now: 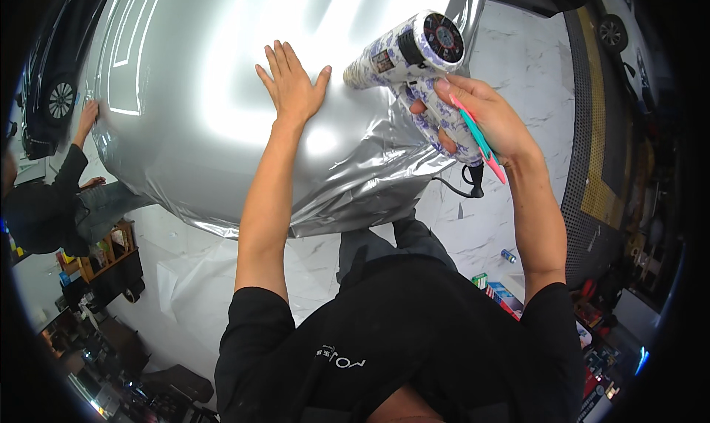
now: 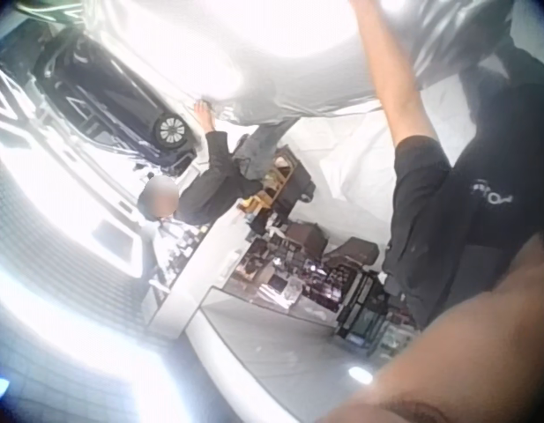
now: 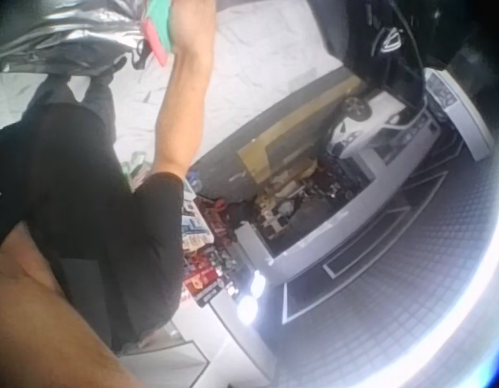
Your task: The person applies a silver vinyl wrap to a car hood using a squeegee and heat gun. They smooth the film, heat and stretch it around curves, and trim excess material while a coworker assists on the opposite side.
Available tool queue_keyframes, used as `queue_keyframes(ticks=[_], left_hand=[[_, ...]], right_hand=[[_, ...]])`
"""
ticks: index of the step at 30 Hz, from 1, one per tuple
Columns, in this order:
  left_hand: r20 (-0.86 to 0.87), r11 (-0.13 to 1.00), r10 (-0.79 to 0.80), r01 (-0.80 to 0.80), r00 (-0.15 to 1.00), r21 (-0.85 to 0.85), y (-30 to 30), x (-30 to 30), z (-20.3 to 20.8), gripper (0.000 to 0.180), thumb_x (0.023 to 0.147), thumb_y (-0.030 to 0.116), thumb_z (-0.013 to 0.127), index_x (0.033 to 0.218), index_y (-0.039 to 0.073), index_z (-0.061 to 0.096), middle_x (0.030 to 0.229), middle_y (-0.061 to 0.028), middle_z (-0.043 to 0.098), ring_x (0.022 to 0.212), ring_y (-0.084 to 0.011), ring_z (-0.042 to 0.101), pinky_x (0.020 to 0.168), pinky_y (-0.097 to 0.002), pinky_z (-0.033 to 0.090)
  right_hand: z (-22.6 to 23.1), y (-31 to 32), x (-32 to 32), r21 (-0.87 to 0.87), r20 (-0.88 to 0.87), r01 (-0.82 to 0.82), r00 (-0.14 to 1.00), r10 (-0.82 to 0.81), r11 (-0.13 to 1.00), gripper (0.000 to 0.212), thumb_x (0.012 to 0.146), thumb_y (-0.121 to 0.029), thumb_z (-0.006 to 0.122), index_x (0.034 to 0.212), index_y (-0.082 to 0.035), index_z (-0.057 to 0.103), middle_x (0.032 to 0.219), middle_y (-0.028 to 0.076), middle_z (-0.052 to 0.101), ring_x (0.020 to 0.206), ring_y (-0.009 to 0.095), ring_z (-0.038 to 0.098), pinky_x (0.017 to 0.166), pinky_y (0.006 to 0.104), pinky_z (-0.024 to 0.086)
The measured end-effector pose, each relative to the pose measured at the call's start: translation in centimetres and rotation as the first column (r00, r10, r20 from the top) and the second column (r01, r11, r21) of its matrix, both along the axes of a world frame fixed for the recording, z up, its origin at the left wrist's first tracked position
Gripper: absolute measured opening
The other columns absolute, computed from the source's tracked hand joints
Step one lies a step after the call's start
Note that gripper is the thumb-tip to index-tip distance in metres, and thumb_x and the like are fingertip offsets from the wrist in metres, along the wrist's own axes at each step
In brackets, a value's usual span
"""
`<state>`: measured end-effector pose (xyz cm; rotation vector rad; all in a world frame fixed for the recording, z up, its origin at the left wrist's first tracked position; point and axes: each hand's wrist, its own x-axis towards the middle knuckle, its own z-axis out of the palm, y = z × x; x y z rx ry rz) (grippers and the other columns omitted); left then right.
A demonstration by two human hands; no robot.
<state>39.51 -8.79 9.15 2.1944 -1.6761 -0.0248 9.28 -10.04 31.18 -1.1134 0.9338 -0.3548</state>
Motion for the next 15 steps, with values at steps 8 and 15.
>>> queue_keyframes(ticks=[8,15], left_hand=[[-0.020,0.995,0.030,-0.028,0.999,0.101,-0.9,-1.1,0.4,0.114,0.092,0.069,0.056,0.158,-0.013,0.013,0.169,-0.0285,0.007,0.159,-0.0409,-0.007,0.122,-0.0630,-0.011],[0.026,0.988,0.037,-0.041,0.999,0.151,-0.9,-1.6,0.7,0.125,0.086,0.075,0.061,0.158,-0.014,0.011,0.169,-0.0295,0.005,0.158,-0.0422,-0.009,0.121,-0.0644,-0.011]], right_hand=[[0.7,-0.6,-1.3,-0.045,0.019,0.031,0.999,-0.030,0.998,0.048,0.103,-0.030,0.056,0.139,0.002,0.060,0.109,0.017,0.071,0.057,0.017,0.061,0.051,0.0282,0.048],[1.7,0.2,-5.0,0.027,0.120,0.099,0.988,-0.102,0.995,0.051,0.103,-0.025,0.054,0.142,0.008,0.052,0.107,0.019,0.071,0.054,0.017,0.059,0.051,0.0287,0.048]])
